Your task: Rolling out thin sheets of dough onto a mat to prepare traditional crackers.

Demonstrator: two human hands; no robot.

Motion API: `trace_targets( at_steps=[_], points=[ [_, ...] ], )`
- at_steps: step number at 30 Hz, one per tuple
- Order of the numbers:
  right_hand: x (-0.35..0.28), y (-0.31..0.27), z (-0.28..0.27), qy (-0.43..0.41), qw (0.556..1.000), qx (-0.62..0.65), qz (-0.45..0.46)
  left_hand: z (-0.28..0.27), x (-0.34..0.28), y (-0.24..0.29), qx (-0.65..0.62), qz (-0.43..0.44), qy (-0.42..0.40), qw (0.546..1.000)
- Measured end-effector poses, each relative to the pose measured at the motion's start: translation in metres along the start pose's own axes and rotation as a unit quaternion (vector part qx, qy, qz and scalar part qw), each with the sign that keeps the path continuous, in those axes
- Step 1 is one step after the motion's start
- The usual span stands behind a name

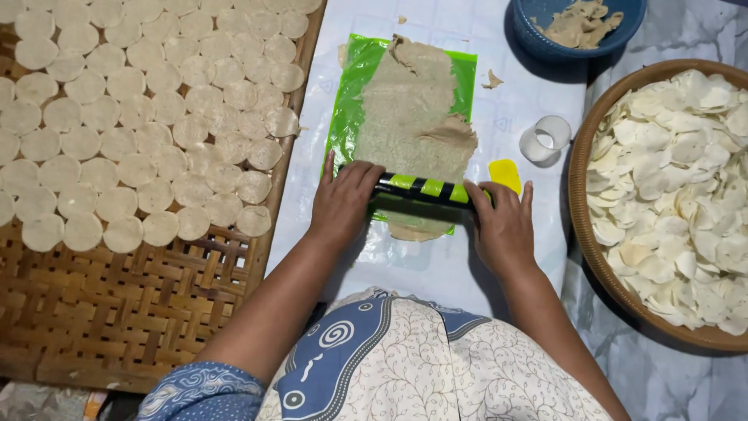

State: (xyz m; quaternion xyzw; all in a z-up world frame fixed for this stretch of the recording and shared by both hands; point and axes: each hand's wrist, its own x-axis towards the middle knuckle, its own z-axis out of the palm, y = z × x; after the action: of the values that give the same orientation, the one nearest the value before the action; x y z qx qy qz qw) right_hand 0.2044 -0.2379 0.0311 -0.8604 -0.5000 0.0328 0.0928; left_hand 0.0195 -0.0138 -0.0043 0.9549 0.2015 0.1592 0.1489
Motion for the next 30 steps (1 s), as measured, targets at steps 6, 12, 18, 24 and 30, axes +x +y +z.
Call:
trace_targets(
  at_steps=[6,12,18,24,30],
  points=[
    [0.019,0.016,0.072,0.043,0.999,0.012,0.012,0.034,0.011,0.017,-0.016,-0.047,0.018,0.999],
    [0.072,0.018,0.066,0.041,0.997,-0.003,0.067,0.055,0.061,0.001,0.023,-0.074,0.020,0.997],
    [0.136,0.035,0.059,-0.010,0.995,-0.016,0.096,0.063,0.126,-0.018,0.041,-0.115,-0.037,0.992],
    [0.202,0.040,0.032,-0.104,0.986,0.009,0.131,0.069,0.196,-0.041,0.043,-0.157,-0.149,0.975],
    [0.183,0.038,0.041,-0.051,0.992,0.000,0.118,0.047,0.183,-0.028,0.034,-0.158,-0.155,0.975]
  ],
)
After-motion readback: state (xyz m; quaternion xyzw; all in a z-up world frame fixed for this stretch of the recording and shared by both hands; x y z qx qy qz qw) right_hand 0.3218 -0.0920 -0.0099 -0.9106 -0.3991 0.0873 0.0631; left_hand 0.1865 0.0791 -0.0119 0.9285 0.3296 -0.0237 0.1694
